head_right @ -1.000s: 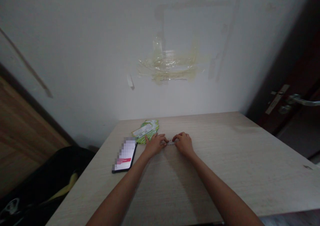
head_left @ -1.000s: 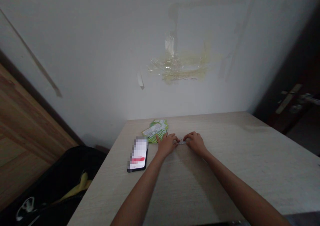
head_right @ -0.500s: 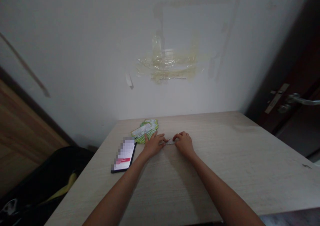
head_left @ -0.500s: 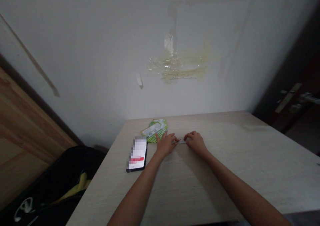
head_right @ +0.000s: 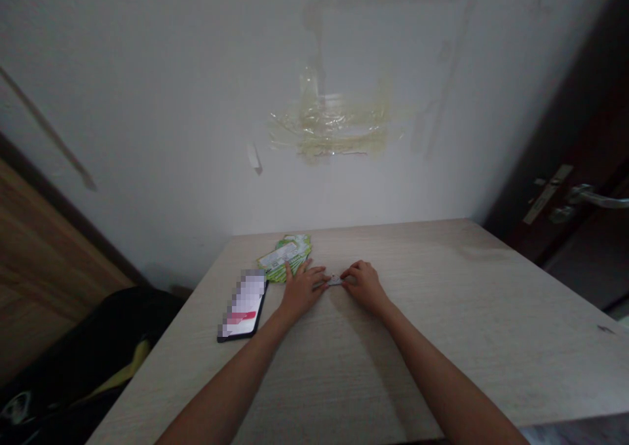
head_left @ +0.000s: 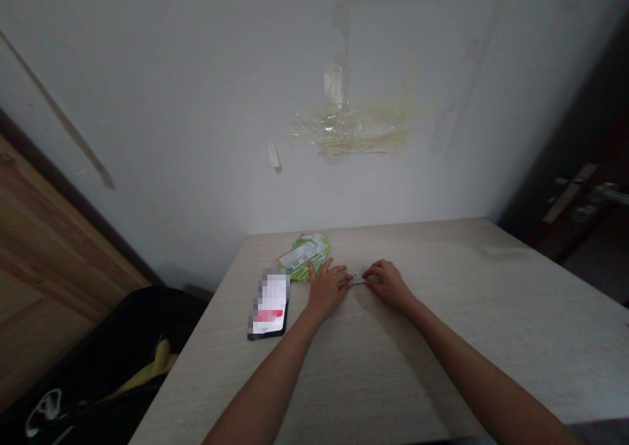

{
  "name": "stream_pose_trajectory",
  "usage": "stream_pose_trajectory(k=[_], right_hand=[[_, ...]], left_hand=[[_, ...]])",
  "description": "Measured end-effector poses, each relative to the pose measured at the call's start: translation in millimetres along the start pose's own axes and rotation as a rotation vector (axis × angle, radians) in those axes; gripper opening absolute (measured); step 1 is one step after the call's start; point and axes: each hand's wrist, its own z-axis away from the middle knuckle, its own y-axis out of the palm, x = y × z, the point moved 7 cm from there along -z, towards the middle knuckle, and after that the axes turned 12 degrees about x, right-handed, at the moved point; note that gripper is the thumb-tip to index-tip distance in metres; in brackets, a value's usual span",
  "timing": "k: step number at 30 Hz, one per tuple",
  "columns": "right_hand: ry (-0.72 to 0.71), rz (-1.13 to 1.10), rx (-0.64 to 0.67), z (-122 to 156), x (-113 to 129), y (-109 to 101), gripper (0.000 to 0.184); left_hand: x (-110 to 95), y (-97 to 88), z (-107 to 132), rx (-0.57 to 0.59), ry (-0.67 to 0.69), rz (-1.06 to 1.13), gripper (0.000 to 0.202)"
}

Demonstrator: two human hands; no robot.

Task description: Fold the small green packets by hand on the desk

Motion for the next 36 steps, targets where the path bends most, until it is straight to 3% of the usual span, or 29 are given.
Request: stream_pose_trajectory(k=[10, 18, 36], right_hand=[[-0.053, -0.188, -0.089, 4, 6, -6, 0.021], [-0.002, -0.42, -0.045, 1, 2, 2, 0.026], [-0.039, -0.582, 0.024, 2, 4, 3, 0.032]], left_hand=[[-7, -1.6, 1, -0.005, -0.006, 0.068, 0.02], [-16, 5.5, 3, 0.064, -0.038, 0.177, 0.016], [-16, 0.4, 6, 0.029, -0.061, 0.225, 0.021]])
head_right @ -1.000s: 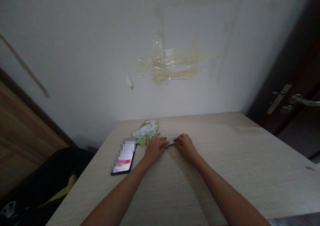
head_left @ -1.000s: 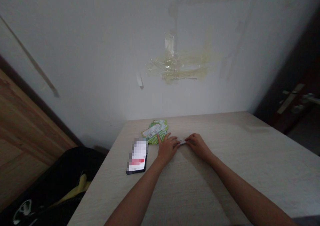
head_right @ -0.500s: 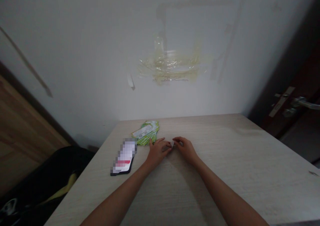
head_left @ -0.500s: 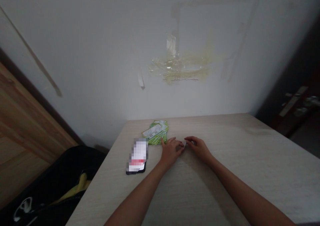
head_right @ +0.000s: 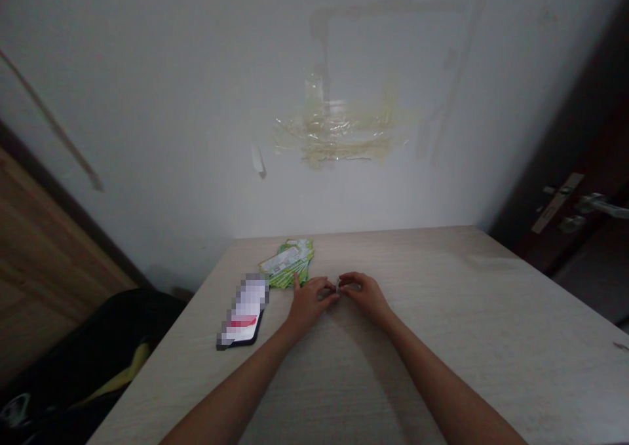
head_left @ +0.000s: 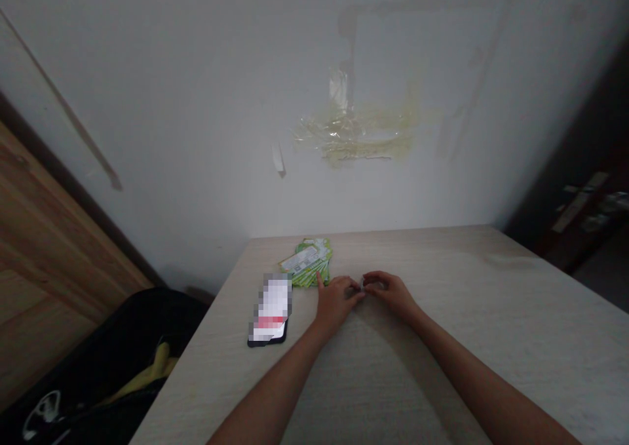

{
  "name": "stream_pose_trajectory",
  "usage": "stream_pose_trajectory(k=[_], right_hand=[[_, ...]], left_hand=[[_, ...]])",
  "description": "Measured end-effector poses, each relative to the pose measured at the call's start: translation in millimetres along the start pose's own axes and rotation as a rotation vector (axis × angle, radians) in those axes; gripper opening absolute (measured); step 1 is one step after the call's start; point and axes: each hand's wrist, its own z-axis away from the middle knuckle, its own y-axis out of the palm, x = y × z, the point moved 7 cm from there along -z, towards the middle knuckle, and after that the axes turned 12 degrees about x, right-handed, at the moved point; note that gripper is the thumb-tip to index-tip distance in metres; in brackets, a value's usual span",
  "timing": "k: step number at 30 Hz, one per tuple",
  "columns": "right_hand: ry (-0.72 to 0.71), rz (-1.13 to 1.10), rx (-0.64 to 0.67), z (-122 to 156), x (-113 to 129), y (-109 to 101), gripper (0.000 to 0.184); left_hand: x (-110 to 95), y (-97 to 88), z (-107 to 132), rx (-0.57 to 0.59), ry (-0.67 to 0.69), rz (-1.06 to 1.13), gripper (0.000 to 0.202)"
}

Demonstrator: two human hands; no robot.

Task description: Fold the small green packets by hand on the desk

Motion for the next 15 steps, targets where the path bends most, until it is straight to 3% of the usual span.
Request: stream_pose_trajectory(k=[5, 15], right_hand=[[0.019, 0.095, -0.012, 1.9, 3.0, -0.1, 0.022], [0.018, 0.108, 0.029, -1.5, -2.8, 3.4, 0.027]], left_hand=[[3.2, 1.1, -0.7, -0.044, 0.011, 0.063, 0.018], [5.0, 1.0, -1.3, -0.043, 0.009, 0.052, 0.017]])
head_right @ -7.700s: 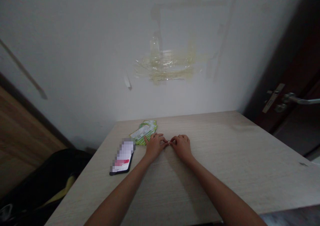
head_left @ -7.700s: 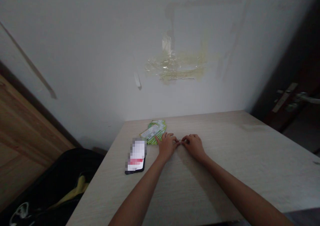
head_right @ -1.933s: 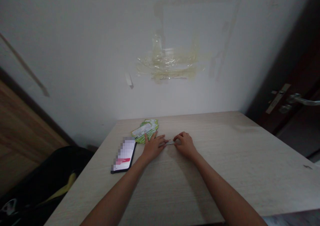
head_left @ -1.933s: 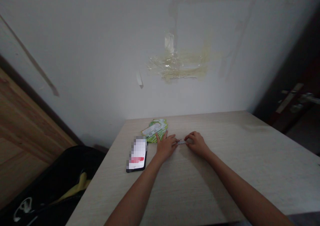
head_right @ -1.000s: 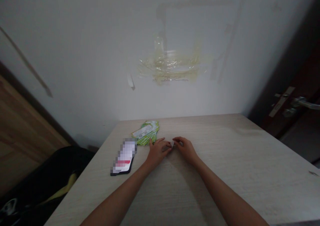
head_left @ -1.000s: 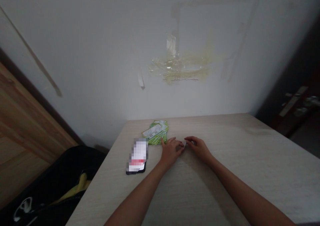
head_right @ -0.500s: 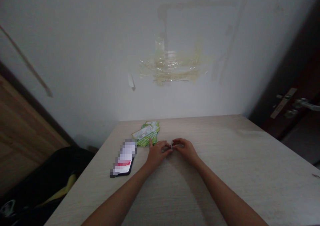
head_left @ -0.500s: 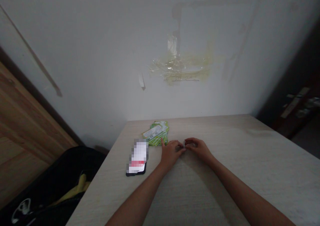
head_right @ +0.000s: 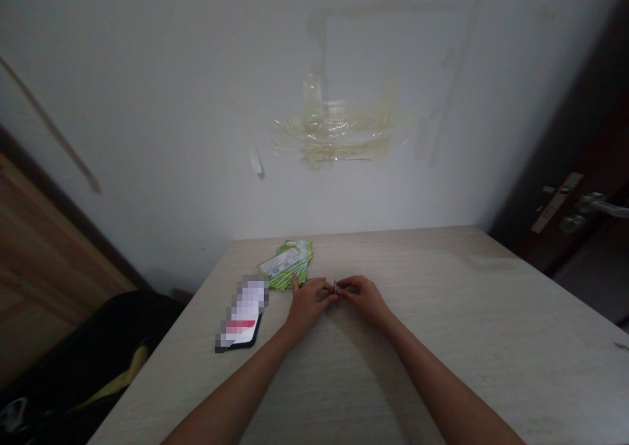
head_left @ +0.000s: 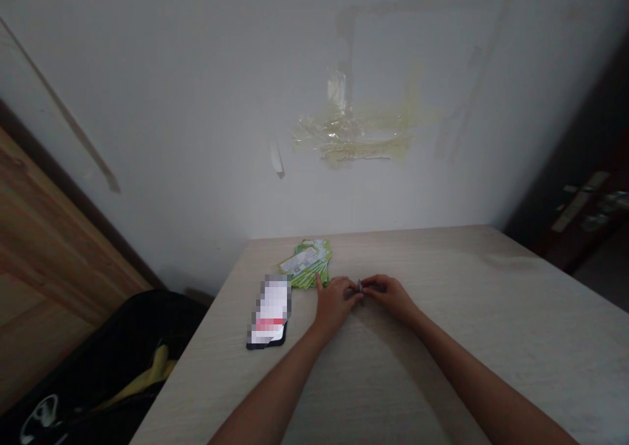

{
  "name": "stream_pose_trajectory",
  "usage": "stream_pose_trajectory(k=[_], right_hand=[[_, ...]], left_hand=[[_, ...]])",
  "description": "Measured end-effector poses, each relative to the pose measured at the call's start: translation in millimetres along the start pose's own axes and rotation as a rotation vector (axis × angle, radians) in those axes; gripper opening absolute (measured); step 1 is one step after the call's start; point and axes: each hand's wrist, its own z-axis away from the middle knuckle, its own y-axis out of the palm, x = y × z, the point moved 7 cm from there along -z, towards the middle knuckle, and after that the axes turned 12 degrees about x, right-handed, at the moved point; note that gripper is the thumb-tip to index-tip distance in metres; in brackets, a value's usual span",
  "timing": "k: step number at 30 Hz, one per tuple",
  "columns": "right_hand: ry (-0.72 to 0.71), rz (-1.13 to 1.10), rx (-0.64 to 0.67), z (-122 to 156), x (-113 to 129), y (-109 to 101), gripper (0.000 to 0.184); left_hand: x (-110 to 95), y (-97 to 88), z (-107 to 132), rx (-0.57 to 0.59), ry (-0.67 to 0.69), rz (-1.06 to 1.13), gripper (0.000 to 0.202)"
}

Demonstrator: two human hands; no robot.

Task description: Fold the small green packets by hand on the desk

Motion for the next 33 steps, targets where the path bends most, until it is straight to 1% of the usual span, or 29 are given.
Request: stream_pose_trajectory(k=[7, 13, 16, 21, 27, 33], right_hand=[[0.0, 0.001, -0.007, 0, 1, 1, 0.027], [-0.006, 0.003, -0.011, 0, 2, 0, 0.026], [-0.007, -0.003, -0.019, 0, 2, 0, 0.025], [-0.015, -0.002, -0.011, 2, 10, -1, 0.024], [-0.027, 0.066, -0.014, 6, 15, -8, 0.023], [-0.056, 0.148, -0.008, 7, 11, -10, 0.021]], left_hand=[[-2, -2.6, 1, -0.034, 0.025, 0.019, 0.016], [-2, -1.9, 0, -0.019, 0.011, 0.032, 0.018], [-1, -2.5, 0, -0.036, 0.021, 0.061, 0.015], [1, -1.7, 0, -0.05, 0.024, 0.086, 0.014], [2, -1.2, -2, -0.038, 0.024, 0.07, 0.012], [10, -2.3, -4, -0.039, -0.011, 0.033, 0.01]])
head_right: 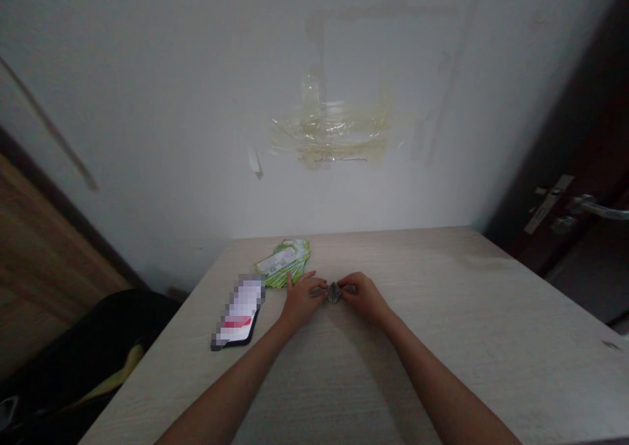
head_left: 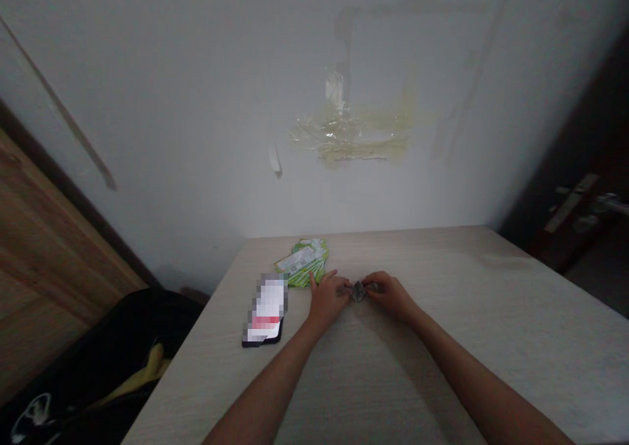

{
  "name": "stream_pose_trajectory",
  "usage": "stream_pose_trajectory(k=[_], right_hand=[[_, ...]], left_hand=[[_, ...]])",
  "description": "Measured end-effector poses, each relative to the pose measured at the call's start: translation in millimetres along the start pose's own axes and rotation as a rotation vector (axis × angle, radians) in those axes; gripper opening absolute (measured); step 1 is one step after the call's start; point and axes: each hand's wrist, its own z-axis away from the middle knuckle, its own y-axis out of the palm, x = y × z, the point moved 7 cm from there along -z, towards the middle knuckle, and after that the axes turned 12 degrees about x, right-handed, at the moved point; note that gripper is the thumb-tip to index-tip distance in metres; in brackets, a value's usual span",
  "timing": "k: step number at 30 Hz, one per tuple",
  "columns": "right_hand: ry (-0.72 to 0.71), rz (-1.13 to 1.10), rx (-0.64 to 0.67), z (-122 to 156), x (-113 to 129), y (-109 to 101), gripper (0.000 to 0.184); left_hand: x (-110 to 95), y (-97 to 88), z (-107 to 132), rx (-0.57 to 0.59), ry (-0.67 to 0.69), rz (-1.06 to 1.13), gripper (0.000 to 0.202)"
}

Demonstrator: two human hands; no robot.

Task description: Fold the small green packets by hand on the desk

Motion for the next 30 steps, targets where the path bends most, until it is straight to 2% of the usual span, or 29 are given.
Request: stream_pose_trajectory(k=[6, 11, 17, 23, 27, 30], right_hand=[[-0.08, 0.076, 0.034, 1, 8, -1, 0.023], [-0.104, 0.082, 0.107, 1, 13, 0, 0.028], [-0.112, 0.065, 0.129, 0, 8, 2, 0.021], [-0.106, 0.056, 0.128, 1, 8, 2, 0.022], [-0.114, 0.041, 0.146, 2, 8, 3, 0.016], [-0.111, 0.028, 0.133, 2, 5, 5, 0.012]], left_hand=[[3, -1.2, -1, 0.004, 0.02, -0.079, 0.011], [0, -3.1, -1, 0.066, 0.058, -0.159, 0.012], [-7, -8.2, 1, 0.127, 0.107, -0.219, 0.012], [2, -8.6, -1, 0.166, 0.032, -0.159, 0.009], [2, -9.2, -1, 0.103, 0.021, -0.149, 0.014], [-1, -7.1, 0, 0.119, 0.009, -0.166, 0.013]])
